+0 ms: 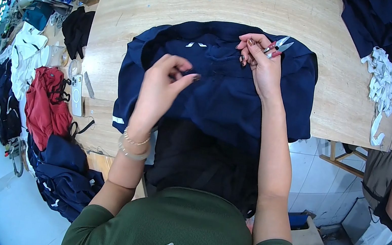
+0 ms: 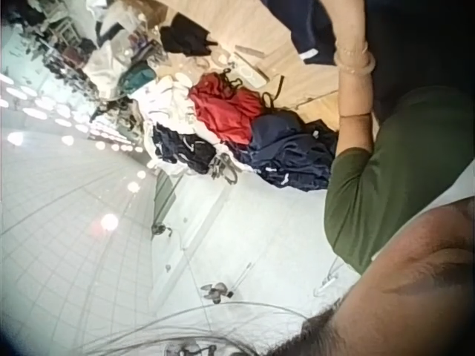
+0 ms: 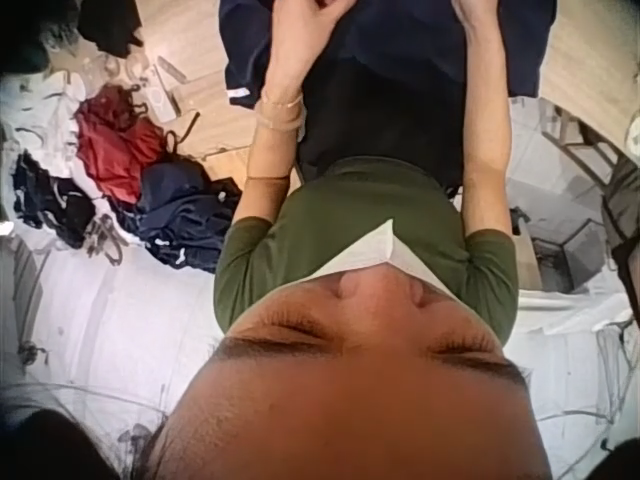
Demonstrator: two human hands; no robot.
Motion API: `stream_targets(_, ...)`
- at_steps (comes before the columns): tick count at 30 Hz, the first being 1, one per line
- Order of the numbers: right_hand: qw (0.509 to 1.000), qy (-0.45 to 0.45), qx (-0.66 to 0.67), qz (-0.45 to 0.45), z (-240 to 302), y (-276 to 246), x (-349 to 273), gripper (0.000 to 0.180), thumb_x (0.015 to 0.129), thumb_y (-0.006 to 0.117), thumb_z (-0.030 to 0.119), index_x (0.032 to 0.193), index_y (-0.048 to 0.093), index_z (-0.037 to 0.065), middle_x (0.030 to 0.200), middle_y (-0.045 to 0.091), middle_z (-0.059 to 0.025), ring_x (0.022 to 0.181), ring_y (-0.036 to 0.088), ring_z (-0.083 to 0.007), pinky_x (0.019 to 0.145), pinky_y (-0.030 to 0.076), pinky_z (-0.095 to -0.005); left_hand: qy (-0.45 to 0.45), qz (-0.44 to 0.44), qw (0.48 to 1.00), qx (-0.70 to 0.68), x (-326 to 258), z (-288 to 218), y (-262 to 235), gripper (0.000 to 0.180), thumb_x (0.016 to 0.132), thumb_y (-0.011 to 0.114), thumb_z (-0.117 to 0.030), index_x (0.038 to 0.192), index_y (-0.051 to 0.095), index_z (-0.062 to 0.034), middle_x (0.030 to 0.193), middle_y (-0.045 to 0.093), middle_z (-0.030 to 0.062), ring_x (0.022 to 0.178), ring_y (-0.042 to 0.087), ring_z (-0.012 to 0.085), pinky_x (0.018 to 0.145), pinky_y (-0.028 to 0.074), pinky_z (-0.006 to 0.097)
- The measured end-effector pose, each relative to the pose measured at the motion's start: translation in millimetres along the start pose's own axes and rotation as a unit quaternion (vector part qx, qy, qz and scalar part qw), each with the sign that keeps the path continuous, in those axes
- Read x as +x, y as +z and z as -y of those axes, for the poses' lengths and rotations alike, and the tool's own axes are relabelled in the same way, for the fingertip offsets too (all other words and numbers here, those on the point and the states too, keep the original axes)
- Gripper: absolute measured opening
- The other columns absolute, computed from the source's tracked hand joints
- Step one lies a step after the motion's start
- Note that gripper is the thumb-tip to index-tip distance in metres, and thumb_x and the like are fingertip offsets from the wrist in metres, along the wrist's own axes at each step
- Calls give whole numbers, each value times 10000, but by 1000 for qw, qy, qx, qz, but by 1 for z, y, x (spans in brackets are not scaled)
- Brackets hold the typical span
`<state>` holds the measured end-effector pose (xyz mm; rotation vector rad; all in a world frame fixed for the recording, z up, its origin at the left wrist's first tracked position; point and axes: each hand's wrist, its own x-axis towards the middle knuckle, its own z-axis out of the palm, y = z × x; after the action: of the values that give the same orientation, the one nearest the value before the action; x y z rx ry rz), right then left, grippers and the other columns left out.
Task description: Trimming loose threads from blue garments using thread snips.
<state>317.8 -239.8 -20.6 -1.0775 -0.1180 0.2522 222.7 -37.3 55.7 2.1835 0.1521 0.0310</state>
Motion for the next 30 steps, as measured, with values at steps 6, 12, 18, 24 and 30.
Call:
stream_targets(6, 1000, 1, 0, -3, 1, 0, 0, 167, 969, 517, 92, 1029, 628, -17, 864, 634, -73, 673, 547, -69, 602, 431, -197, 50, -65, 996, 26, 20, 5, 48, 160, 799, 723, -39, 922, 641, 24, 793, 607, 83, 648, 574, 145, 604, 466, 258)
stream_targets(12, 999, 31, -28, -36, 15, 9, -5, 165, 969, 526, 112, 1058, 608, -1, 766, 557, -12, 608, 453, -41, 522, 342, -189, -80, -1, 989, -124, 9, 12, 46, 47, 867, 647, -1, 883, 649, 42, 763, 674, 64, 637, 606, 91, 608, 500, 218)
stream_targets(18, 977, 146, -130, -83, 58, 37, -36, 192, 991, 527, 263, 1060, 555, 85, 690, 406, 65, 570, 330, -9, 477, 226, -183, -132, 71, 972, -183, 8, 16, 42, 98, 917, 590, -4, 960, 649, 62, 792, 687, 58, 663, 615, 71, 626, 512, 198)
stream_targets(24, 960, 247, -128, -40, 65, 32, -60, 252, 969, 575, 268, 927, 655, 32, 644, 424, 66, 530, 336, -6, 452, 225, -167, -143, 90, 931, -323, 9, 24, 45, 94, 938, 568, -27, 956, 641, 29, 922, 713, 84, 749, 632, 76, 690, 507, 196)
stream_targets(30, 949, 255, -173, -64, 50, 30, -62, 270, 928, 632, 250, 803, 680, 15, 521, 392, 74, 431, 293, -2, 398, 184, -180, -153, 99, 918, -353, 9, 21, 41, 87, 918, 563, 0, 910, 641, 37, 918, 712, 78, 766, 641, 80, 693, 505, 202)
